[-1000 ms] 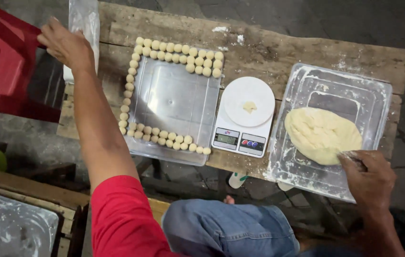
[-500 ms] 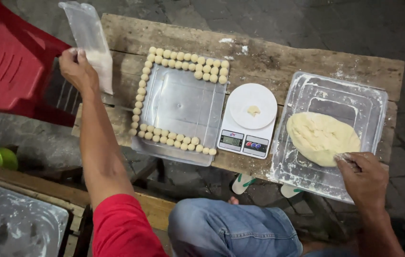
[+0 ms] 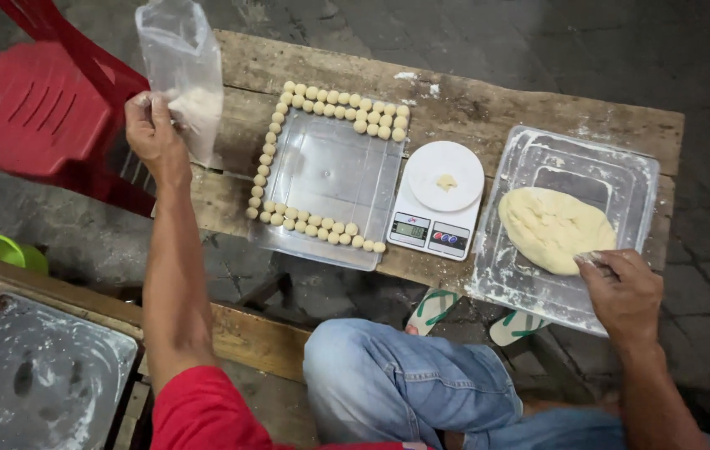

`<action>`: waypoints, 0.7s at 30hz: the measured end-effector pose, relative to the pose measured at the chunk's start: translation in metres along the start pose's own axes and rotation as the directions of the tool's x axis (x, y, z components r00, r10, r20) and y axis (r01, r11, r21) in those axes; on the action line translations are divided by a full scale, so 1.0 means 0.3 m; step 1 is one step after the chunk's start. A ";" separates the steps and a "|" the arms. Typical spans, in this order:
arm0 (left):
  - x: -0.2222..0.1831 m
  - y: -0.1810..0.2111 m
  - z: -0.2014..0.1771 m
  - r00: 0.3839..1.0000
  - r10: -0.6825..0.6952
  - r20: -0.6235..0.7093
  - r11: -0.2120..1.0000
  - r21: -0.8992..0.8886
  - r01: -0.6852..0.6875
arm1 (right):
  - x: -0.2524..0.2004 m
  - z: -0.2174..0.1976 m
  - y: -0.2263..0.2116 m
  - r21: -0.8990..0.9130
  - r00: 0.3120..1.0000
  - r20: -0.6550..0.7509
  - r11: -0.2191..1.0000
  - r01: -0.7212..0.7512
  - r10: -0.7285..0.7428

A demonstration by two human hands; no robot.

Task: Pinching off small pieces of dough and rolling them into uniform balls before placing them in a tray.

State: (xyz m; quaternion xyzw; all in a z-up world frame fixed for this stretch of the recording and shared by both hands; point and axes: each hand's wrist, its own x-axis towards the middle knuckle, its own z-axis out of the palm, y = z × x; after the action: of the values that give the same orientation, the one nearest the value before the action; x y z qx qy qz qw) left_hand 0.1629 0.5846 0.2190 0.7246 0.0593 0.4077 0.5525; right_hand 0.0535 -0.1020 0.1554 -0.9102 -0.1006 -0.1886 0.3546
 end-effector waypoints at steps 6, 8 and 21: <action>-0.155 0.353 0.145 0.974 -0.033 0.222 0.983 -0.170 0.072 | 0.022 -0.117 -0.049 -0.116 0.990 -0.090 0.989 0.094 -0.105; -0.245 0.485 0.222 0.955 -0.032 0.294 0.967 -0.231 0.104 | 0.028 -0.170 -0.106 -0.016 0.994 -0.108 1.000 0.010 -0.012; -1.112 0.617 0.775 0.673 -0.190 0.715 0.720 -0.365 0.591 | 0.024 -0.458 -0.221 0.447 0.924 0.096 0.813 -0.373 0.371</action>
State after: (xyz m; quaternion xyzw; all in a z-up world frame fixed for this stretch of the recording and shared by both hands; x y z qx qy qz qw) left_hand 0.0277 0.1598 0.1874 0.5849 -0.0924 0.0021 0.8059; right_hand 0.0016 -0.1473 0.2916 -0.8032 0.0369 -0.0846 0.5885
